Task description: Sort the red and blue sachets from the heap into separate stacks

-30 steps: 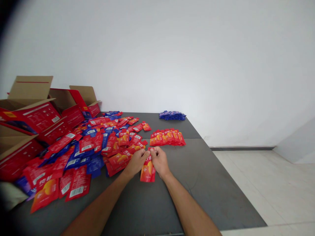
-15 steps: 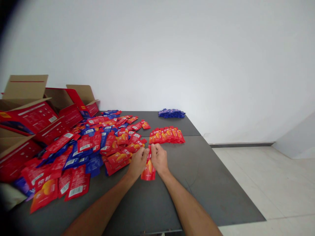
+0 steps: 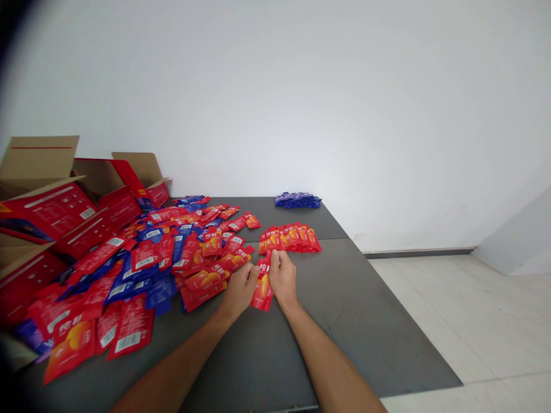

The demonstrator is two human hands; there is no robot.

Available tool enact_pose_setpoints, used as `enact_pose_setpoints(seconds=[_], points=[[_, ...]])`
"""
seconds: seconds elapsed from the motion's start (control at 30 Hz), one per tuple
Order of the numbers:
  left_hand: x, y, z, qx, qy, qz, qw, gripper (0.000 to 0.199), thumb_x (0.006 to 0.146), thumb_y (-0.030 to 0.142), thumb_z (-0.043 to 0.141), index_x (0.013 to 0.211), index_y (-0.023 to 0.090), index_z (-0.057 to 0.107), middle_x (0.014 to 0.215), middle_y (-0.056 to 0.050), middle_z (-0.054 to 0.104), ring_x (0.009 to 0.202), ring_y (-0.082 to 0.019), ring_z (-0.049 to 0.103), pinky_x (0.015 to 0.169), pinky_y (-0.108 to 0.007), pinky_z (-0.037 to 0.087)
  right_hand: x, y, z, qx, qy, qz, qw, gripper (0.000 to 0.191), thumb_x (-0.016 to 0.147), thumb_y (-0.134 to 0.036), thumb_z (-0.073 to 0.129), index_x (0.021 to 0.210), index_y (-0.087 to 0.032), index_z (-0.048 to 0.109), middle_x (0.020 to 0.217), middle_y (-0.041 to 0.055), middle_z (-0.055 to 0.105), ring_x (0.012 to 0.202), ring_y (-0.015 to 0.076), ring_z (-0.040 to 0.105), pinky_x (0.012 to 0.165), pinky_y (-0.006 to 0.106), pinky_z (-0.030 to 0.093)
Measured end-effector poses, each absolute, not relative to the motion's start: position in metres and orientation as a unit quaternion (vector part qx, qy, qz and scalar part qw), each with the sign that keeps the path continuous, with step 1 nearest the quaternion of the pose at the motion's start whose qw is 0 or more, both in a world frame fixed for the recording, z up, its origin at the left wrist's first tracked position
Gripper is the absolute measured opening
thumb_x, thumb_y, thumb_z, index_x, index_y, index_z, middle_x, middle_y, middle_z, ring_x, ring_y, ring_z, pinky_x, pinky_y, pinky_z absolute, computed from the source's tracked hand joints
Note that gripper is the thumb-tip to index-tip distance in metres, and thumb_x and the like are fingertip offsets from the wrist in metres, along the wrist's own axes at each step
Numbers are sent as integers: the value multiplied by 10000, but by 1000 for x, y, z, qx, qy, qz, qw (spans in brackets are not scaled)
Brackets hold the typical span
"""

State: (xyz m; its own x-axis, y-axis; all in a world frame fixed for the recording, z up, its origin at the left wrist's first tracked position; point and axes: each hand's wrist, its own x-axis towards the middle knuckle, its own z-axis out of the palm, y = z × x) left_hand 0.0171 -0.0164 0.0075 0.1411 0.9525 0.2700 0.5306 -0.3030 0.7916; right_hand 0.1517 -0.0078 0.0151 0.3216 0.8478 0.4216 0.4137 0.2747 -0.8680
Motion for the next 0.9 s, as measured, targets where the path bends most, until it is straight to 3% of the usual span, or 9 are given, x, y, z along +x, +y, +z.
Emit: enact_pose_setpoints(seconds=[0.2,0.33,0.47,0.63,0.77,0.9], points=[[16,-17,12,682,580,396,206,329,1010,360,285,776,217,465,732,-18,604,675,-163,558,611,-274,283,140,-12,15,-573,-537,247,568,446,973,-548,396,757,-192,554,689,-27,583,618,128,481,595,234,335],[17,-17,14,671,612,381,174,314,1010,338,298,801,211,495,772,-51,636,718,-187,593,615,-284,287,136,-13,14,-582,-579,220,527,512,991,-527,346,625,-195,479,590,-27,515,577,125,447,564,246,279],[19,-15,17,669,599,399,188,316,1002,334,317,779,205,500,743,-40,625,685,-171,583,598,-278,292,137,-11,12,-599,-583,194,514,518,997,-517,310,620,-202,475,575,-13,520,557,130,438,549,259,259],[15,-14,20,639,566,418,313,380,945,477,415,695,198,476,586,18,541,508,-120,520,485,-232,294,142,-5,8,-622,-563,203,505,550,990,-544,294,603,-203,485,571,9,554,550,139,460,543,262,272],[13,-18,23,593,507,369,505,370,857,578,522,888,210,497,502,76,516,324,-104,465,336,-180,257,145,-3,6,-628,-545,227,507,569,975,-583,310,600,-199,498,570,16,576,537,140,470,526,254,282],[13,-20,28,570,482,390,539,398,820,586,578,915,215,472,485,90,509,296,-106,470,278,-155,255,142,-4,6,-614,-526,267,524,593,962,-616,303,612,-191,525,580,27,601,525,141,476,505,244,295]])
